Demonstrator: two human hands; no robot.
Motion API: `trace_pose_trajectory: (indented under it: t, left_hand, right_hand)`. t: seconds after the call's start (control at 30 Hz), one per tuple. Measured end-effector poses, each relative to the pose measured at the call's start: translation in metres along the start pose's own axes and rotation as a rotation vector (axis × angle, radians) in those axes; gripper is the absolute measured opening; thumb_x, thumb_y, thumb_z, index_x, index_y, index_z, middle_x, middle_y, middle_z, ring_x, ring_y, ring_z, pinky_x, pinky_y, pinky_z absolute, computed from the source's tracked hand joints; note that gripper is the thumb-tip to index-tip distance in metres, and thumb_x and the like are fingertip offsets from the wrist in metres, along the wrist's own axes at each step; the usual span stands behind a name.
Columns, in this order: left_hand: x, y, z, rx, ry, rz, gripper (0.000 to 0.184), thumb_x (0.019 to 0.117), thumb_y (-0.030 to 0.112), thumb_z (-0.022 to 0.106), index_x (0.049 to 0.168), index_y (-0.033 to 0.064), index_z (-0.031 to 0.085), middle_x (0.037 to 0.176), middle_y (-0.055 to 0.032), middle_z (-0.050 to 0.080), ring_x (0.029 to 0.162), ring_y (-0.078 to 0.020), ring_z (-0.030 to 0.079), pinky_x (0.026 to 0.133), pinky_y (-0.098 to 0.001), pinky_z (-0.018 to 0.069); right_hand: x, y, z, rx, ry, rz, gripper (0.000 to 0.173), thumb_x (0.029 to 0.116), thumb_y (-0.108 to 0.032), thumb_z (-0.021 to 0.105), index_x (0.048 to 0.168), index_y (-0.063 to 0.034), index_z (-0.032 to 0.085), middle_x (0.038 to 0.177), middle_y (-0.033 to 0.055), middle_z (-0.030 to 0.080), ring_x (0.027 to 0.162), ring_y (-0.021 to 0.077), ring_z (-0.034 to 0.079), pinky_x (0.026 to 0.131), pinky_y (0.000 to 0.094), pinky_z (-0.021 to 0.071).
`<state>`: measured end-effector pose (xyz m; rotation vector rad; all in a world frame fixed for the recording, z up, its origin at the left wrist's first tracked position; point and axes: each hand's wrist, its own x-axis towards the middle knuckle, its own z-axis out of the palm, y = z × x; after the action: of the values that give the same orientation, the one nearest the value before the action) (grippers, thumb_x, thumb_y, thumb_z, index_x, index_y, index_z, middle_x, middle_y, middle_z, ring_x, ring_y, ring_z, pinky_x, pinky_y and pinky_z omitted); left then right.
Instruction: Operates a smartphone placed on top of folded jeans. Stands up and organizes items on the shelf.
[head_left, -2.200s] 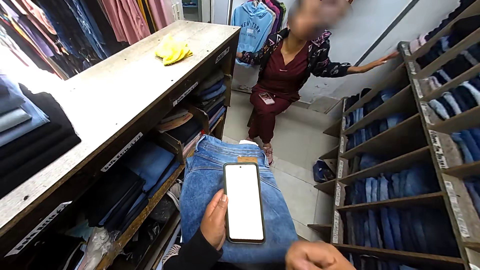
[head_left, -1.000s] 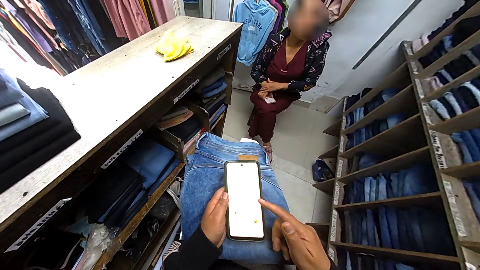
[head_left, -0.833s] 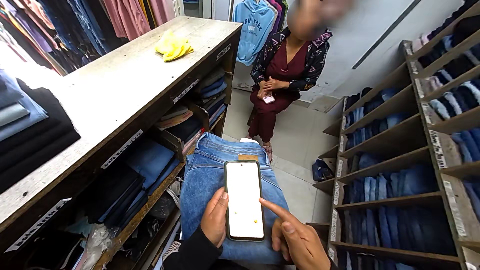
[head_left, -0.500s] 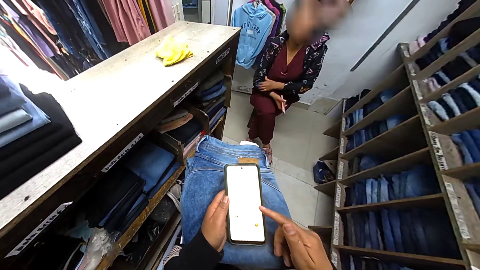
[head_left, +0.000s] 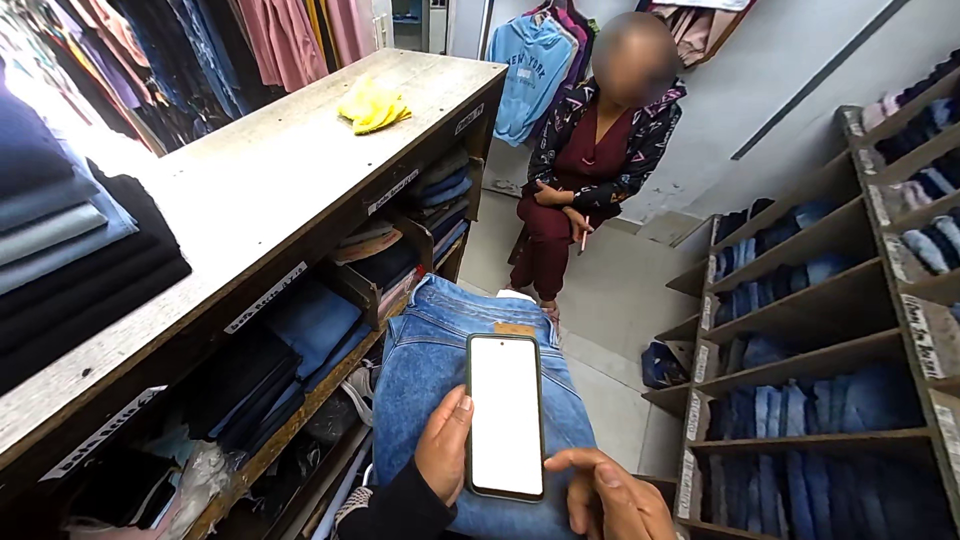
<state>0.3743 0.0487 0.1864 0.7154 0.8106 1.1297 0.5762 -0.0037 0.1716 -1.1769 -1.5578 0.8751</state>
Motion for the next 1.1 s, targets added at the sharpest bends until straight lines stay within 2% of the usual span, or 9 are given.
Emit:
trace_pose_trajectory:
  t: [0.2,0.3,0.4,0.6,0.7,0.77,0.9,1.0,1.1]
  left_hand:
    - [0.000,-0.003,-0.001,0.027,0.001,0.006,0.046,0.1057,0.017,0.028,0.140,-0.0114,0.040,0.116,-0.0123,0.067,0.103,-0.0128,0.069,0.095,-0.0340,0.0575]
    - [0.000,-0.002,0.000,0.016,0.021,-0.005,0.046,0.1051,0.016,0.029,0.140,-0.0118,0.040,0.116,-0.0125,0.067,0.103,-0.0133,0.069,0.094,-0.0345,0.0578]
    - [-0.001,-0.001,0.000,0.004,0.025,-0.012,0.046,0.1047,0.015,0.029,0.140,-0.0116,0.040,0.116,-0.0121,0.067,0.102,-0.0132,0.070,0.094,-0.0340,0.0581]
    - [-0.001,-0.001,-0.001,-0.006,0.024,-0.015,0.045,0.1050,0.015,0.029,0.140,-0.0112,0.040,0.115,-0.0118,0.068,0.102,-0.0135,0.070,0.093,-0.0342,0.0585]
    - [0.000,-0.001,-0.002,-0.012,0.020,-0.016,0.046,0.1053,0.016,0.028,0.141,-0.0114,0.039,0.116,-0.0126,0.067,0.102,-0.0137,0.070,0.094,-0.0346,0.0580]
    - [0.000,-0.002,-0.003,-0.021,0.013,-0.017,0.046,0.1047,0.016,0.028,0.140,-0.0110,0.040,0.115,-0.0125,0.067,0.102,-0.0138,0.070,0.094,-0.0348,0.0578]
    - [0.000,-0.001,-0.004,-0.027,0.011,-0.015,0.044,0.1053,0.016,0.029,0.138,-0.0101,0.042,0.113,-0.0116,0.068,0.101,-0.0135,0.070,0.093,-0.0346,0.0582]
    - [0.000,-0.002,-0.005,-0.025,0.012,-0.010,0.044,0.1058,0.016,0.029,0.139,-0.0102,0.042,0.114,-0.0120,0.068,0.102,-0.0137,0.070,0.094,-0.0345,0.0582]
    - [0.000,-0.001,-0.003,-0.022,0.018,-0.019,0.045,0.1057,0.016,0.028,0.140,-0.0108,0.040,0.114,-0.0121,0.068,0.102,-0.0137,0.070,0.093,-0.0340,0.0586]
  right_hand:
    - [0.001,0.003,-0.001,-0.022,0.000,0.018,0.055,0.1081,-0.054,0.030,0.093,-0.0159,0.067,0.053,-0.0081,0.054,0.042,-0.0046,0.049,0.039,0.0134,0.0415]
    - [0.001,-0.001,0.003,-0.046,0.024,0.031,0.033,0.1063,-0.034,0.050,0.087,-0.0129,0.066,0.053,-0.0082,0.055,0.043,-0.0052,0.051,0.040,0.0127,0.0434]
    - [0.001,0.001,0.005,-0.038,0.028,0.024,0.025,0.1038,-0.030,0.056,0.090,-0.0134,0.068,0.055,-0.0080,0.057,0.044,-0.0053,0.052,0.040,0.0121,0.0434]
    - [0.001,0.004,0.005,-0.014,0.030,0.017,0.024,0.1058,-0.033,0.053,0.098,-0.0170,0.069,0.055,-0.0094,0.057,0.043,-0.0052,0.051,0.039,0.0119,0.0426]
    - [0.002,0.002,0.006,0.007,0.038,0.019,0.023,0.1063,-0.029,0.052,0.117,-0.0195,0.069,0.058,-0.0084,0.058,0.044,-0.0043,0.051,0.039,0.0124,0.0426]
    - [0.002,0.003,0.005,-0.011,0.011,-0.015,0.031,0.1079,-0.035,0.048,0.127,-0.0206,0.068,0.060,-0.0067,0.059,0.044,-0.0032,0.051,0.039,0.0133,0.0429]
    - [0.004,0.005,0.004,-0.073,-0.068,-0.111,0.052,0.1075,-0.054,0.033,0.128,-0.0233,0.069,0.059,-0.0044,0.059,0.045,-0.0032,0.051,0.042,0.0134,0.0430]
    - [0.007,0.011,0.004,-0.129,-0.123,-0.186,0.059,0.1078,-0.057,0.026,0.125,-0.0222,0.071,0.059,-0.0024,0.057,0.047,-0.0010,0.051,0.045,0.0159,0.0447]
    - [0.013,0.013,0.008,-0.135,-0.140,-0.138,0.064,0.1078,-0.057,0.024,0.134,-0.0171,0.066,0.058,-0.0035,0.057,0.044,-0.0003,0.050,0.041,0.0179,0.0440]
